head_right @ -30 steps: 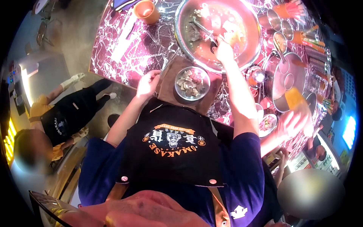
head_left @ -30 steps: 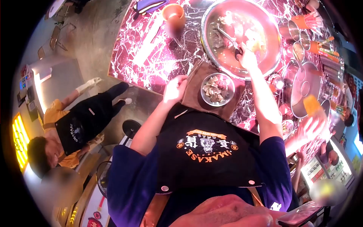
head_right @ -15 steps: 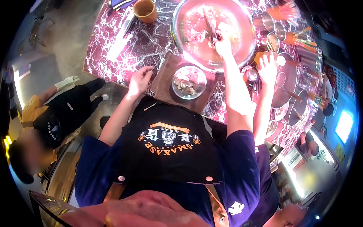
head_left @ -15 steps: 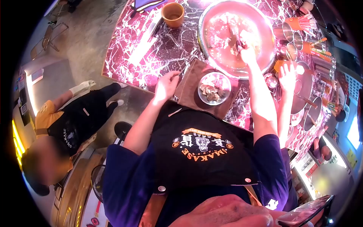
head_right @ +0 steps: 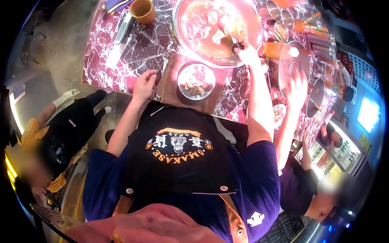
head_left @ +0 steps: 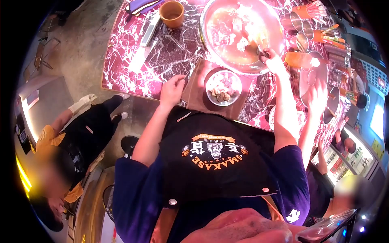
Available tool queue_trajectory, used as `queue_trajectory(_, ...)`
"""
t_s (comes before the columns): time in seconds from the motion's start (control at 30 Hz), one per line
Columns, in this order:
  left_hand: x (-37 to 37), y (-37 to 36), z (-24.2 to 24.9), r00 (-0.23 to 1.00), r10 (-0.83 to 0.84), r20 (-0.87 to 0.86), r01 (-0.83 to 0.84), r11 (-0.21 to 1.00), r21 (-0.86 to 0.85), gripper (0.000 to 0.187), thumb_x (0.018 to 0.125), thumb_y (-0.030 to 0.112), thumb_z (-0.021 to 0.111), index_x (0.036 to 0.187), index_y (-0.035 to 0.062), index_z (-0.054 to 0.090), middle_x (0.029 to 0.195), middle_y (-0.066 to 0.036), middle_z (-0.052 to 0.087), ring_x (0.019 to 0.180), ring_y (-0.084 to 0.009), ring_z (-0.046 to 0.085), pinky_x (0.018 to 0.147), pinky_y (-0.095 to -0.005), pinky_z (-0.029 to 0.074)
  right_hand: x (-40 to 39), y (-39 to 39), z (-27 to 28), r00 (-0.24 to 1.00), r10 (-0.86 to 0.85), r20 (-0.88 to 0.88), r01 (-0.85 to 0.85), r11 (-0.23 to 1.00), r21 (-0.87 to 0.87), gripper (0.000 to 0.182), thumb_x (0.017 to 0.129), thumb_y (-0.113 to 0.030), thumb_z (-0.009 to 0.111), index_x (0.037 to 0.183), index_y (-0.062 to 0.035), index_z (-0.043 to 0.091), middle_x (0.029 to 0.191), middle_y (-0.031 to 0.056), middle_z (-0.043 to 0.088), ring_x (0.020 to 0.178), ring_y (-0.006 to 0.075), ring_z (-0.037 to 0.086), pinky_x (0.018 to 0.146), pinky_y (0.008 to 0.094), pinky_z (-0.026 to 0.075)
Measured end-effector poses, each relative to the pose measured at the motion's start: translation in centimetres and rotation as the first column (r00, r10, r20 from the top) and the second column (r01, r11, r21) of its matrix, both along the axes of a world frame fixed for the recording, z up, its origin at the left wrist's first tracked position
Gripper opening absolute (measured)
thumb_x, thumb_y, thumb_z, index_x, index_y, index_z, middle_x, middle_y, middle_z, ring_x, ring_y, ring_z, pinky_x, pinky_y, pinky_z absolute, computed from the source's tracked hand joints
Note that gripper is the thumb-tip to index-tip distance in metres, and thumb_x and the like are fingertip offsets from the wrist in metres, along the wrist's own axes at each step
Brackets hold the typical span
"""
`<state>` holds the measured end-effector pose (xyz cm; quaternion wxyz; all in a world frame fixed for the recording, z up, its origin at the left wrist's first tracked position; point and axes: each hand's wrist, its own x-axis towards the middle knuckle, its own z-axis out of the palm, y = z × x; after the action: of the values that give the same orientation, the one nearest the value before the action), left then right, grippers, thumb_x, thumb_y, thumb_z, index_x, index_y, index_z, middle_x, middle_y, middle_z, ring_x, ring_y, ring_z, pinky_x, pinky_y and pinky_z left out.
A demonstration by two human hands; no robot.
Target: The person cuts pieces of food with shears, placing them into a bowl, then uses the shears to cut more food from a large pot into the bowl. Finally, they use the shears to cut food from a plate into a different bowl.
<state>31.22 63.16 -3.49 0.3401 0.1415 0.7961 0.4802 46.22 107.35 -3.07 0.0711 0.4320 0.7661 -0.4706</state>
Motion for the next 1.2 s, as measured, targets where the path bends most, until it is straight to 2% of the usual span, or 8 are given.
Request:
queue_trajectory(0.07,0.0,-0.1,0.1,0.999,0.030,0.028,-0.030,0.999,0.029,0.025,0.096,0.015,0.062,0.116,0.0016,0.069,0.081,-0.006,0.069,0.071,-0.0101,0.061,0.066,-0.0272,0.049,-0.8,-1.9,4.5,0.903,0.250,0.349,-0.312,0.940,0.135,0.049,0.083,-0.032,0.073,0.125,-0.0086,0.063,0.104,0.0150,0.073,0.097,0.0263,0.069,0.090,0.0380,0.051)
queue_trajectory(0.1,0.0,-0.2,0.0,0.999,0.022,0.028,-0.022,0.999,0.029,0.025,0.096,0.015,0.062,0.116,0.0016,0.069,0.081,-0.006,0.069,0.071,-0.0101,0.061,0.066,-0.0272,0.049,-1.7,-3.1,5.8,0.851,0.297,0.432,-0.348,0.936,0.041,0.049,0.080,-0.034,0.072,0.122,-0.0102,0.065,0.104,0.0146,0.073,0.099,0.0273,0.069,0.092,0.0383,0.051)
queue_trajectory(0.2,0.2,-0.3,-0.3,1.000,0.015,-0.003,-0.015,1.000,0.010,0.025,0.096,0.015,0.062,0.116,0.0009,0.069,0.078,-0.005,0.067,0.069,-0.0094,0.058,0.065,-0.0268,0.048,-3.0,-5.0,3.4,0.824,0.393,0.408,-0.431,0.902,0.002,0.046,0.080,-0.033,0.072,0.120,-0.0103,0.068,0.106,0.0142,0.073,0.101,0.0261,0.069,0.093,0.0388,0.051)
queue_trajectory(0.6,1.0,1.2,-0.1,0.997,0.030,0.075,-0.031,0.999,0.024,0.026,0.096,0.015,0.061,0.116,-0.0003,0.068,0.079,-0.004,0.066,0.071,-0.0087,0.057,0.066,-0.0260,0.048,-2.8,-2.4,-2.1,0.997,0.039,0.062,-0.055,0.955,0.292,0.052,0.084,-0.032,0.074,0.130,-0.0097,0.062,0.111,0.0172,0.072,0.108,0.0288,0.068,0.098,0.0375,0.050)
queue_trajectory(0.73,1.2,1.3,-0.2,0.997,0.025,0.067,-0.029,0.997,0.065,0.026,0.096,0.015,0.062,0.116,-0.0003,0.068,0.080,-0.003,0.066,0.072,-0.0083,0.058,0.067,-0.0255,0.048,-0.4,1.0,2.8,0.968,0.058,0.243,-0.154,0.905,0.397,0.053,0.084,-0.034,0.071,0.130,-0.0115,0.061,0.116,0.0191,0.070,0.111,0.0327,0.067,0.099,0.0401,0.050)
queue_trajectory(0.87,1.0,1.3,-0.2,0.999,0.008,0.049,-0.009,1.000,0.014,0.026,0.096,0.015,0.062,0.117,0.0004,0.068,0.081,-0.004,0.067,0.073,-0.0092,0.058,0.068,-0.0263,0.049,1.0,2.9,6.3,0.780,0.107,0.617,-0.419,0.822,0.387,0.049,0.082,-0.034,0.065,0.125,-0.0094,0.063,0.114,0.0192,0.071,0.107,0.0348,0.068,0.093,0.0431,0.052)
queue_trajectory(1.07,0.8,1.9,0.8,1.000,0.009,0.025,-0.008,0.999,-0.052,0.025,0.096,0.015,0.063,0.116,0.0017,0.070,0.078,-0.005,0.066,0.071,-0.0099,0.058,0.068,-0.0274,0.049,-0.7,1.1,6.2,0.557,0.157,0.816,-0.523,0.829,0.197,0.052,0.082,-0.032,0.060,0.126,-0.0044,0.062,0.121,0.0219,0.067,0.116,0.0359,0.064,0.098,0.0459,0.051)
queue_trajectory(1.2,0.9,1.8,0.2,1.000,0.018,0.009,-0.017,0.999,-0.037,0.025,0.096,0.015,0.063,0.115,0.0016,0.070,0.076,-0.005,0.066,0.070,-0.0100,0.057,0.067,-0.0276,0.048,0.1,0.1,4.8,0.552,0.143,0.822,-0.473,0.865,0.168,0.058,0.080,-0.031,0.060,0.131,-0.0035,0.057,0.121,0.0236,0.067,0.116,0.0362,0.065,0.097,0.0450,0.052)
